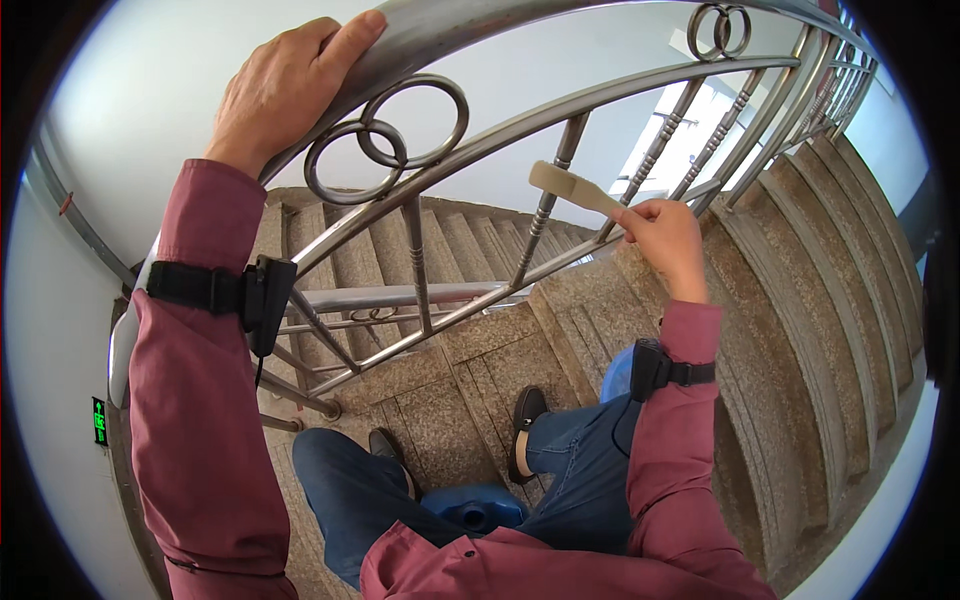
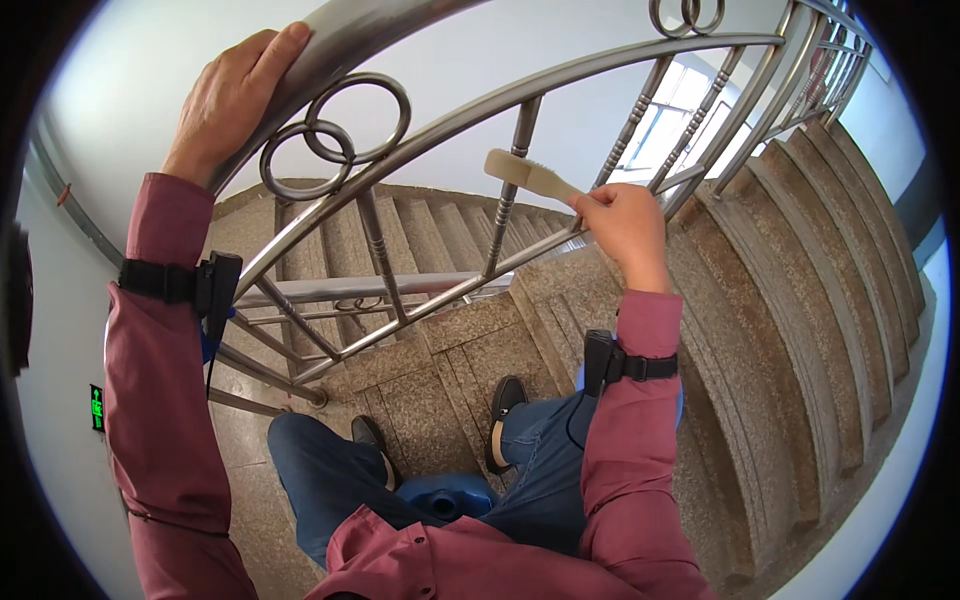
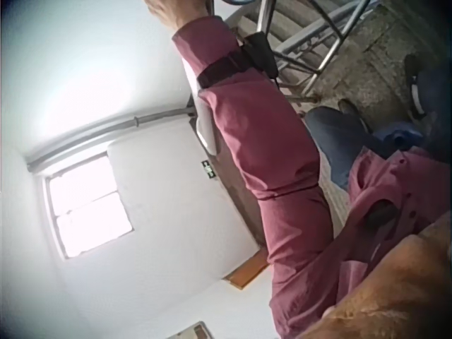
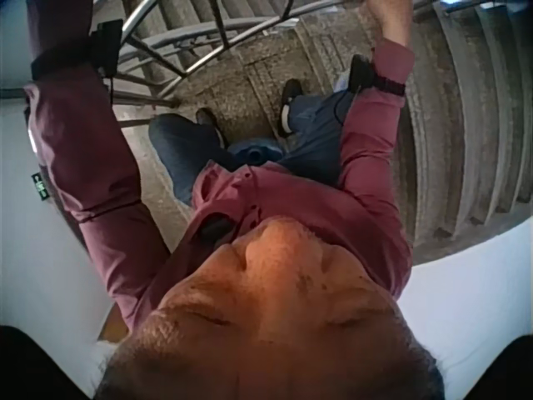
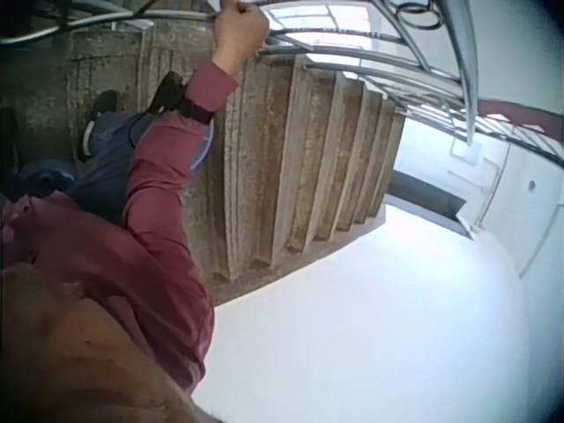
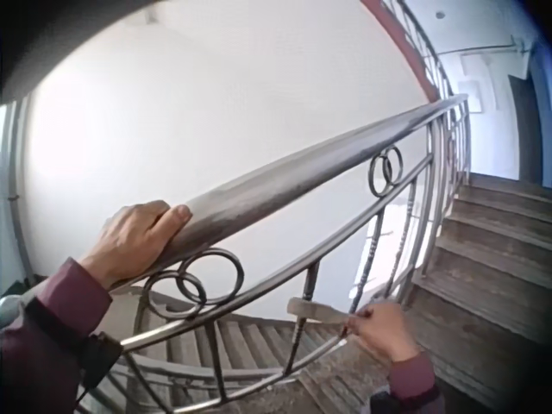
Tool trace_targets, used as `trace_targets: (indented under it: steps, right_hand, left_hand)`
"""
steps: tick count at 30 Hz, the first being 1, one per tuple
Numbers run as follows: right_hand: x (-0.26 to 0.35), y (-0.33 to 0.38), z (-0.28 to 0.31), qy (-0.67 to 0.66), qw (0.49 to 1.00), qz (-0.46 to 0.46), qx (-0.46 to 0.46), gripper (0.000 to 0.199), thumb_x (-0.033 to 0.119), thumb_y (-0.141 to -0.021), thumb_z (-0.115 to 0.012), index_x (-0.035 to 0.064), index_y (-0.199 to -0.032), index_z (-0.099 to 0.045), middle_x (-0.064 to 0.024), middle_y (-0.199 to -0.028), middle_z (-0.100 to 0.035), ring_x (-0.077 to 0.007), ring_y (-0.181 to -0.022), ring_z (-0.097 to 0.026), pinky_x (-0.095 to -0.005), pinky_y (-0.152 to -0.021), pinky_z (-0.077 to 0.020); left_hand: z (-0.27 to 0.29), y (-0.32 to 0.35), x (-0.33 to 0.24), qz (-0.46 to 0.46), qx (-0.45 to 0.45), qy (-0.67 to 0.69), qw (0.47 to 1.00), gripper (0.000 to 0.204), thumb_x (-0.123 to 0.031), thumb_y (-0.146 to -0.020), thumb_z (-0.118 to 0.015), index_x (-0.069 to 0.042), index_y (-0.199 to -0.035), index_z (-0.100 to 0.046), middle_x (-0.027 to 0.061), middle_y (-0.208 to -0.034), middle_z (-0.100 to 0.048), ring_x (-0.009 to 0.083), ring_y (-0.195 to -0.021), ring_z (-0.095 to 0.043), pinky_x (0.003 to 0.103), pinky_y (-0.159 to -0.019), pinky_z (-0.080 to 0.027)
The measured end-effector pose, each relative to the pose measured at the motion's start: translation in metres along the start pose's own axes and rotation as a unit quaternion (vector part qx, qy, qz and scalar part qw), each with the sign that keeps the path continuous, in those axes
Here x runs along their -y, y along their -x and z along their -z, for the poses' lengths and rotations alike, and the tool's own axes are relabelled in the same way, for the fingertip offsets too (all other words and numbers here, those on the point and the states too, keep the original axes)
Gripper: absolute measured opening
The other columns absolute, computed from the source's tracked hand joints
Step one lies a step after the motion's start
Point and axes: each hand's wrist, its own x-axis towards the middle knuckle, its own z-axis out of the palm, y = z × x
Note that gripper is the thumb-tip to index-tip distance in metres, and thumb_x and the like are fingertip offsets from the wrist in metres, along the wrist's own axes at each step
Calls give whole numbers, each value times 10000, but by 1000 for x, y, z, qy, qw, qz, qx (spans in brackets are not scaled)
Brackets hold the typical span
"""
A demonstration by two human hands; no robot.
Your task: Cleaning a metal staircase railing using a brush and a cloth.
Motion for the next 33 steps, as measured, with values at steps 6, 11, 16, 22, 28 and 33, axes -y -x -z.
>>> trace_targets:
  steps: [6,11,16,22,28,33]
  right_hand:
    - [33,-22,-14,70,997,7,27,345,393,-869,-768,56,-932,-811,-109,-759,-745,-250,-718,-720,-371,-694,-548]
    - [33,-23,-20,97,994,40,31,353,404,-874,-769,57,-923,-812,-126,-774,-746,-271,-734,-725,-382,-708,-557]
    - [0,-11,11,69,995,60,33,293,301,-910,-748,14,-882,-795,-73,-691,-724,-131,-634,-687,-287,-618,-512]
    - [-11,-12,16,24,999,35,20,302,344,-892,-749,49,-888,-811,-69,-710,-742,-166,-669,-716,-320,-652,-536]
    - [31,-25,-14,55,997,36,31,305,317,-913,-749,16,-916,-798,-65,-694,-727,-136,-642,-688,-295,-626,-509]
    - [18,-20,-11,64,997,37,31,302,316,-911,-755,17,-909,-798,-71,-700,-730,-136,-639,-684,-295,-620,-511]
  left_hand:
    - [-1,-2,5,0,6,-6,1000,715,-707,-1013,-385,-74,-961,-714,158,-803,-681,335,-790,-674,460,-806,-513]
    - [-2,0,9,18,18,-13,1000,762,-742,-992,-374,-82,-1046,-751,176,-904,-749,353,-889,-739,481,-879,-550]
    - [1,3,6,19,3,-18,1000,773,-741,-991,-364,-79,-1079,-752,182,-937,-754,349,-908,-741,479,-891,-550]
    - [0,2,3,0,-8,-14,1000,693,-697,-1015,-401,-90,-1004,-735,149,-809,-709,340,-812,-712,469,-783,-525]
    - [-3,2,6,17,5,-16,1000,786,-734,-995,-358,-57,-1093,-746,192,-940,-751,352,-917,-740,482,-892,-551]
    - [-1,4,8,24,3,-24,999,789,-734,-996,-355,-52,-1066,-745,191,-931,-749,349,-914,-741,482,-884,-554]
